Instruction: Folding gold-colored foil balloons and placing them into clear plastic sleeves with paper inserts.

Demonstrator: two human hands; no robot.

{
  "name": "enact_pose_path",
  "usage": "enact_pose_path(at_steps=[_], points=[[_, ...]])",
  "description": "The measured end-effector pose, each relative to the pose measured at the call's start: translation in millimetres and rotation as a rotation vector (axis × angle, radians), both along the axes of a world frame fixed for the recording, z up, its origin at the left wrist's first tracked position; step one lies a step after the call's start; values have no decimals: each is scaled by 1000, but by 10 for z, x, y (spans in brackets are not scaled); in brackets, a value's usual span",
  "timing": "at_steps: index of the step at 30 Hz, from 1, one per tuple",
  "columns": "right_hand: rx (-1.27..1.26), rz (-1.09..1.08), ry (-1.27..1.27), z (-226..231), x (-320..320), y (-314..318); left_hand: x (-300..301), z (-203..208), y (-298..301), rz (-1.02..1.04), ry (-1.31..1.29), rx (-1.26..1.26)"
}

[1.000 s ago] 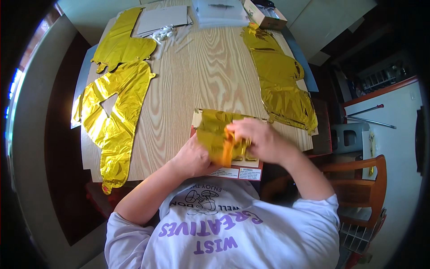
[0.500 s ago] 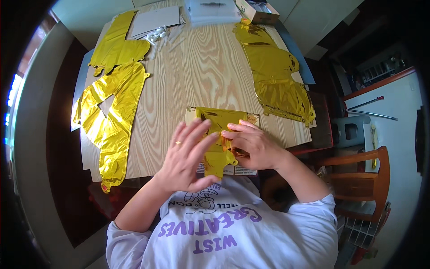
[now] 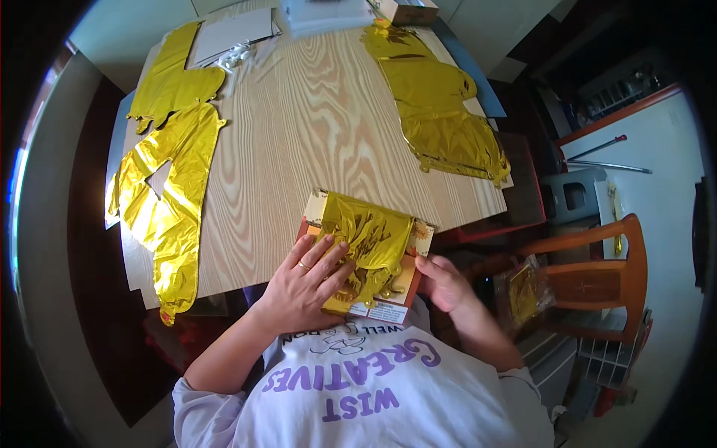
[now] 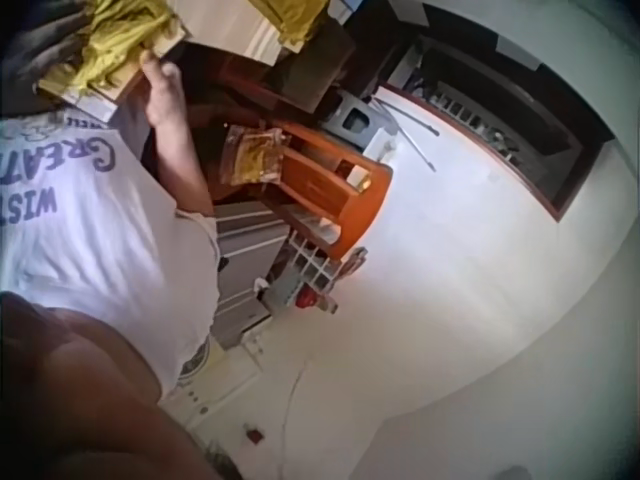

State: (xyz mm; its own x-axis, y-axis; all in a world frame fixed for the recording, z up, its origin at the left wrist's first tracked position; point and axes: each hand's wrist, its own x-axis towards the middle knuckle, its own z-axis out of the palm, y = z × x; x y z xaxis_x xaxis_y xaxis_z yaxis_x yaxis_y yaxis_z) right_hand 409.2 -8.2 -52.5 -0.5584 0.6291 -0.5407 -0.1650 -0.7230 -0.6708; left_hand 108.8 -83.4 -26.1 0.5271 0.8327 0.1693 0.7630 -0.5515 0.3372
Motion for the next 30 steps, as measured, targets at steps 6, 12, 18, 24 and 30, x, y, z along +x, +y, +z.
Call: enact_pose_path(at_steps=[6,12,18,24,30], points=[[96,-92,-11,117,-330,-116,103,-183,-100,57,141,221],[281,11,-218,603,-369,97,251,-223,-72,99,87,240],[831,99,-740,1239,-162,584,167,0,-96,152,-175,179],[1817,508,-1855,2553,-912,517,-62,144,-161,317,-220,207],[1275,1209,-1634,922,-2288,365,-222,146,-181,387,-298,252]])
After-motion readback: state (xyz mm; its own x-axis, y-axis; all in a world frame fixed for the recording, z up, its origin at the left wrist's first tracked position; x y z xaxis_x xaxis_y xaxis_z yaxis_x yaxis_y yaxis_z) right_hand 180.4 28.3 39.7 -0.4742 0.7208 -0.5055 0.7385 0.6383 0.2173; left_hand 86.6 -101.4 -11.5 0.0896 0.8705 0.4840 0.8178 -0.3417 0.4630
